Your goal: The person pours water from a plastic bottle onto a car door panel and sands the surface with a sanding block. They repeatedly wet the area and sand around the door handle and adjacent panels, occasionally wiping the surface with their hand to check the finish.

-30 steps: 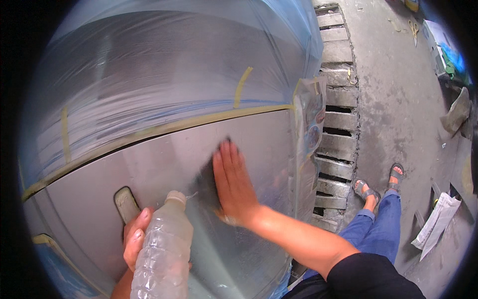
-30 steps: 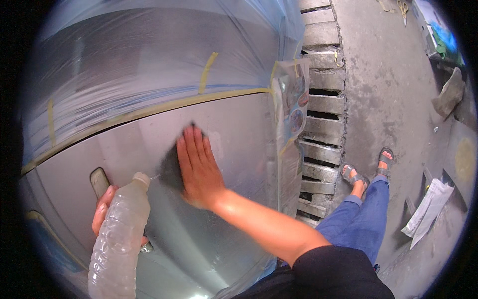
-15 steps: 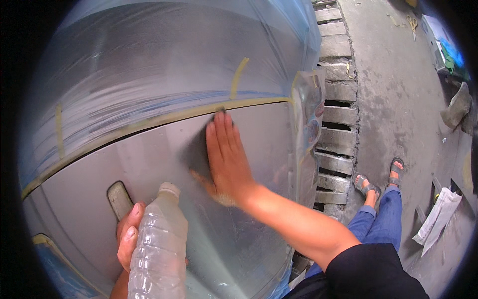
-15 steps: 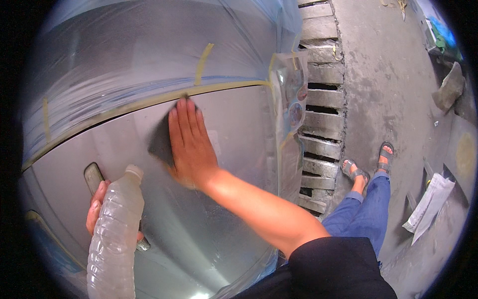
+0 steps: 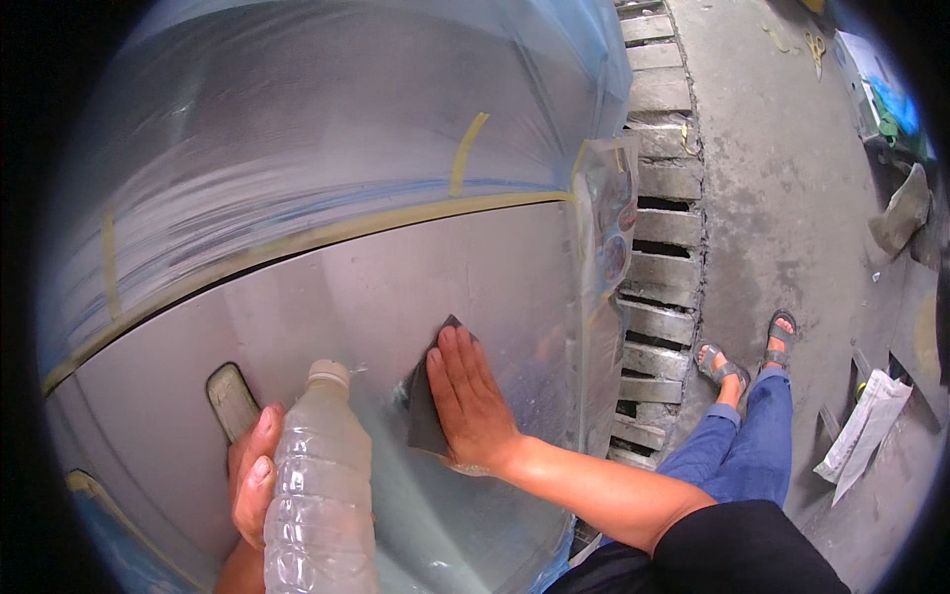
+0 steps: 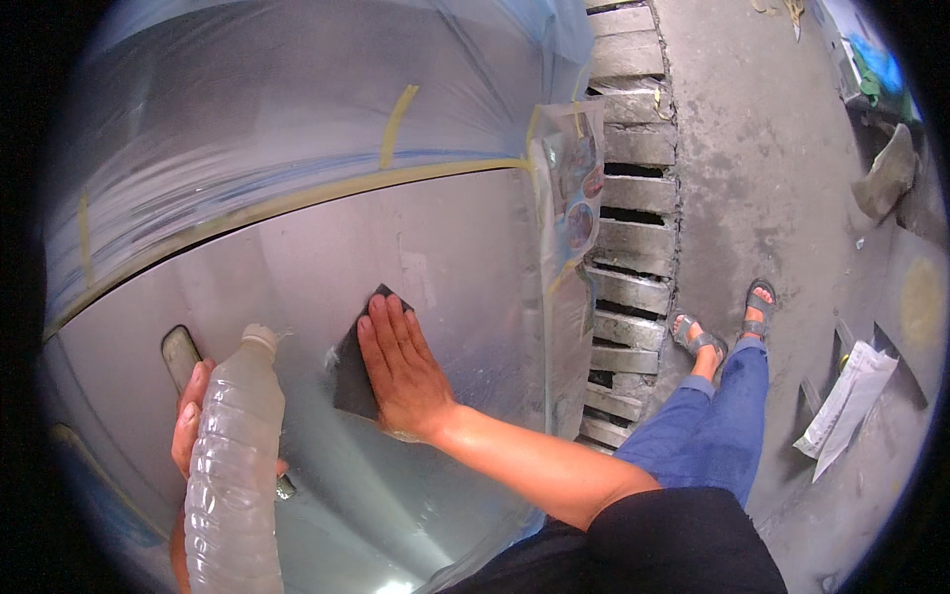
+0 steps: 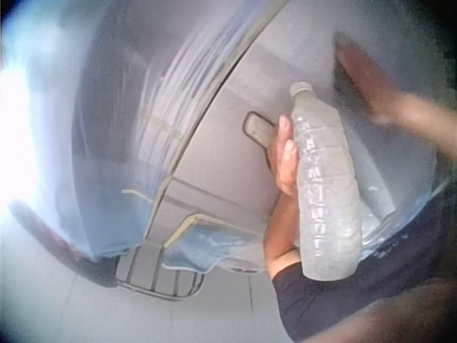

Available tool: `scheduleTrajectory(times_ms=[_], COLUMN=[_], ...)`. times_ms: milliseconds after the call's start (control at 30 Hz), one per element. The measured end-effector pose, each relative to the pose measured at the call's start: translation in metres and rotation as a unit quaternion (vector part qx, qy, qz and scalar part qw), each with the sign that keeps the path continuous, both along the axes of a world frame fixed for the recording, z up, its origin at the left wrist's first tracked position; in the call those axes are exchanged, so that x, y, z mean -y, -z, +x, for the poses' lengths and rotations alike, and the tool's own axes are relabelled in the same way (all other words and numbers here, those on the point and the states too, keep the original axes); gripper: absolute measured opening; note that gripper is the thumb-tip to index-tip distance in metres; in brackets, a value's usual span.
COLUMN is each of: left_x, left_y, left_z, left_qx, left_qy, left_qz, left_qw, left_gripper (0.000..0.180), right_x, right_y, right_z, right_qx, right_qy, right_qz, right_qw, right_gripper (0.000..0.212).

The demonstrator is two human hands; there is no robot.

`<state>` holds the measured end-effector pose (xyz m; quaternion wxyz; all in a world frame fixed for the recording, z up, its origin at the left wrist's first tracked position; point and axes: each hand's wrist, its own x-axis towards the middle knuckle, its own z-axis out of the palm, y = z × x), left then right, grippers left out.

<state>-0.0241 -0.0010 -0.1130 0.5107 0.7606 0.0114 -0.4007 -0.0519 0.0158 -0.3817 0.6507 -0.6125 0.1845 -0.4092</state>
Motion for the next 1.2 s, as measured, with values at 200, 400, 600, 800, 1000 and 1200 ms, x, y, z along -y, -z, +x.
scheduleTrajectory(times_ms=[200, 400, 600, 800, 1000, 1200], left_x=[-0.001, -0.003, -0.004, -0.009, -0.020, -0.008], left_y=[0.004, -0.003, 0.001, -0.001, 0.014, 0.008], left_z=[0.004, 0.001, 0.007, 0.008, 0.026, 0.010], left_qx=[0.012, 0.018, 0.030, 0.060, 0.103, 0.128], left_qy=[0.019, 0.018, 0.051, 0.135, 0.279, 0.177], left_qz=[-0.006, 0.021, 0.016, 0.021, -0.037, 0.053], left_qw=[1.000, 0.999, 0.998, 0.989, 0.954, 0.974], left_gripper=[0.071, 0.068, 0.061, 0.055, 0.053, 0.058], right_x=[0.085, 0.013, 0.068, 0.037, 0.047, 0.070], right_y=[-0.009, -0.003, -0.003, -0.001, 0.006, -0.002], right_z=[0.045, -0.008, 0.033, 0.011, 0.018, 0.028], right_qx=[-0.033, -0.054, -0.069, -0.072, -0.057, -0.076], right_qy=[0.081, -0.047, 0.038, 0.003, 0.005, 0.049], right_qz=[0.037, 0.018, 0.024, 0.043, 0.021, 0.049], right_qw=[0.995, 0.997, 0.997, 0.996, 0.998, 0.995], right_gripper=[0.089, 0.091, 0.097, 0.092, 0.095, 0.096])
